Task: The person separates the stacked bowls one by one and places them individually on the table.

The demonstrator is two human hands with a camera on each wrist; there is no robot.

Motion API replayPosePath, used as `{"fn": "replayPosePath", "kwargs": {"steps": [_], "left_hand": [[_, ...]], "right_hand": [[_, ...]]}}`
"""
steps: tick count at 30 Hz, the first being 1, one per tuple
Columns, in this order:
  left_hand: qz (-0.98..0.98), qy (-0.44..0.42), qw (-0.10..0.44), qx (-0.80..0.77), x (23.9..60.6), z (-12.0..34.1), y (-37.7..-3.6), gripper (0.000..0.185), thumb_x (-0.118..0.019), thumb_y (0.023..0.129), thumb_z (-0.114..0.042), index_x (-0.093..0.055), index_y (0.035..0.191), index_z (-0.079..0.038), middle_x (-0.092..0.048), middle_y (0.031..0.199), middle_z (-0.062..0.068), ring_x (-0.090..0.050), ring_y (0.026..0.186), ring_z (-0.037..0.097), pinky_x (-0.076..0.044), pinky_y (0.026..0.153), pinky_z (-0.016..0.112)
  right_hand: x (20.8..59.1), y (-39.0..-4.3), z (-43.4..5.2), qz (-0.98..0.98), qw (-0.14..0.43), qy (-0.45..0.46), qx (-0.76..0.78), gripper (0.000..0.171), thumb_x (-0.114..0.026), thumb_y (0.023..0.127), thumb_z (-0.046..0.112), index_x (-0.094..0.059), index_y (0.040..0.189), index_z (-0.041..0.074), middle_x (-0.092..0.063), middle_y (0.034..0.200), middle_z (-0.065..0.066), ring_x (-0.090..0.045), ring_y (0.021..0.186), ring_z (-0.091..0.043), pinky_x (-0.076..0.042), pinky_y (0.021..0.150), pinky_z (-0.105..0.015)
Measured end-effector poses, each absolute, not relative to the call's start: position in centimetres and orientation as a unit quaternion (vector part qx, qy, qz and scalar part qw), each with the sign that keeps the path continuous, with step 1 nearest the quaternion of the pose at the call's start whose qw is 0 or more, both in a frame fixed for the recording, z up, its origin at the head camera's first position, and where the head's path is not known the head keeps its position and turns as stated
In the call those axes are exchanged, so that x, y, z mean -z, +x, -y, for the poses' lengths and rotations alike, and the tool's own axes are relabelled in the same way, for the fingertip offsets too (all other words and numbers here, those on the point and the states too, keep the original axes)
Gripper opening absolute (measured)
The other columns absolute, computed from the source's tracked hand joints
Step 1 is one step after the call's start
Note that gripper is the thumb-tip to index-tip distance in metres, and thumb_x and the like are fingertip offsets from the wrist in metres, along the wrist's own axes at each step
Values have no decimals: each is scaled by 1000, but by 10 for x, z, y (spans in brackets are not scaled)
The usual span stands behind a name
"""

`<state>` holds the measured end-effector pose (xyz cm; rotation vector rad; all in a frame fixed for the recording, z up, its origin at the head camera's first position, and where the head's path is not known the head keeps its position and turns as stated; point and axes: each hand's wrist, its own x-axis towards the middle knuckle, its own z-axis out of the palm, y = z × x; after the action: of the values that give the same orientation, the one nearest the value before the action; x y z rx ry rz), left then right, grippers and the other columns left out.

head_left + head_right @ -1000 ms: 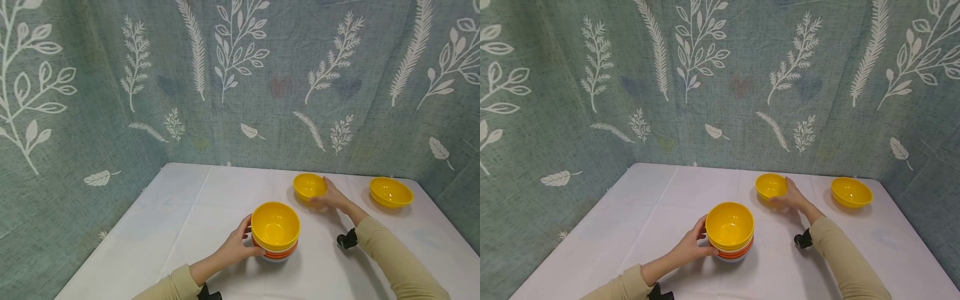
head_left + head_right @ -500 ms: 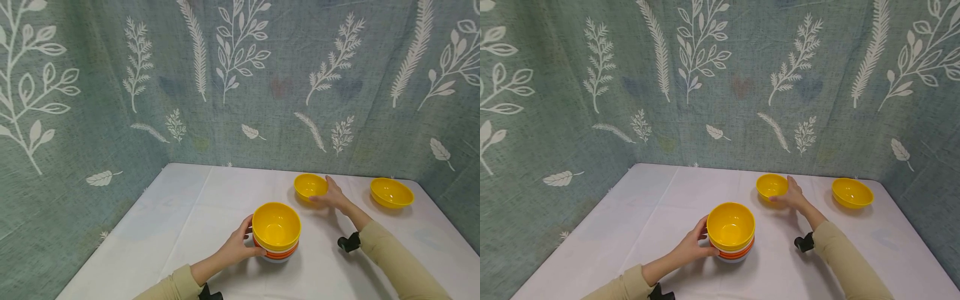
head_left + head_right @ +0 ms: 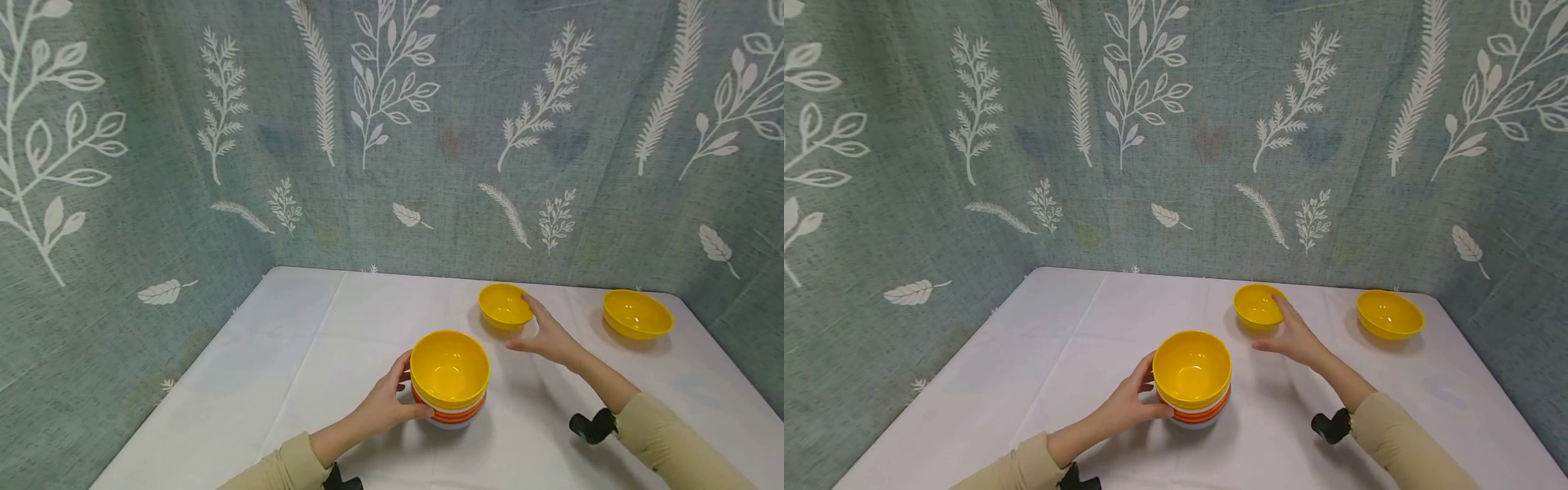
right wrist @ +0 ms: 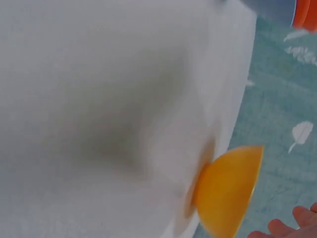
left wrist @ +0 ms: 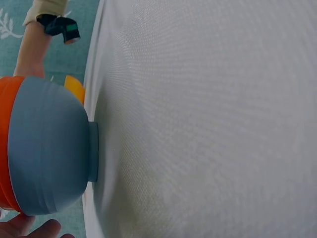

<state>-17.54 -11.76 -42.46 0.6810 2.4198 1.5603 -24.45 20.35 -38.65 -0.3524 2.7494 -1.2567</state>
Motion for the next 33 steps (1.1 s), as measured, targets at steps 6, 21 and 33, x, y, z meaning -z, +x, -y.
{"fn": "replayPosePath", "kwargs": {"steps": [6, 21, 33], "left_hand": [[-816, 235, 86, -521, 424, 118, -176, 91, -75, 73, -40, -23, 143, -16, -43, 137, 6, -43, 120, 24, -40, 94, 43], [-815, 242, 78, -520, 423, 119, -174, 91, -75, 73, -37, -23, 143, -15, -43, 137, 7, -43, 121, 25, -40, 93, 43], [-816, 244, 79, -519, 422, 118, -174, 91, -75, 73, -38, -22, 144, -15, -43, 138, 6, -43, 122, 25, -40, 95, 45]], "right_hand": [[388, -217, -194, -877, 47, -208, 431, 100, -76, 73, 31, -12, 146, 5, -9, 150, -24, -12, 133, -48, -21, 97, -68], [397, -184, -165, -814, 112, -286, 494, 95, -75, 75, 21, -14, 144, -4, -21, 146, -27, -26, 128, -47, -26, 100, -62], [412, -182, -148, -802, 147, -254, 520, 92, -76, 74, 25, -20, 144, 3, -30, 146, -16, -30, 130, -39, -28, 102, -58]]}}
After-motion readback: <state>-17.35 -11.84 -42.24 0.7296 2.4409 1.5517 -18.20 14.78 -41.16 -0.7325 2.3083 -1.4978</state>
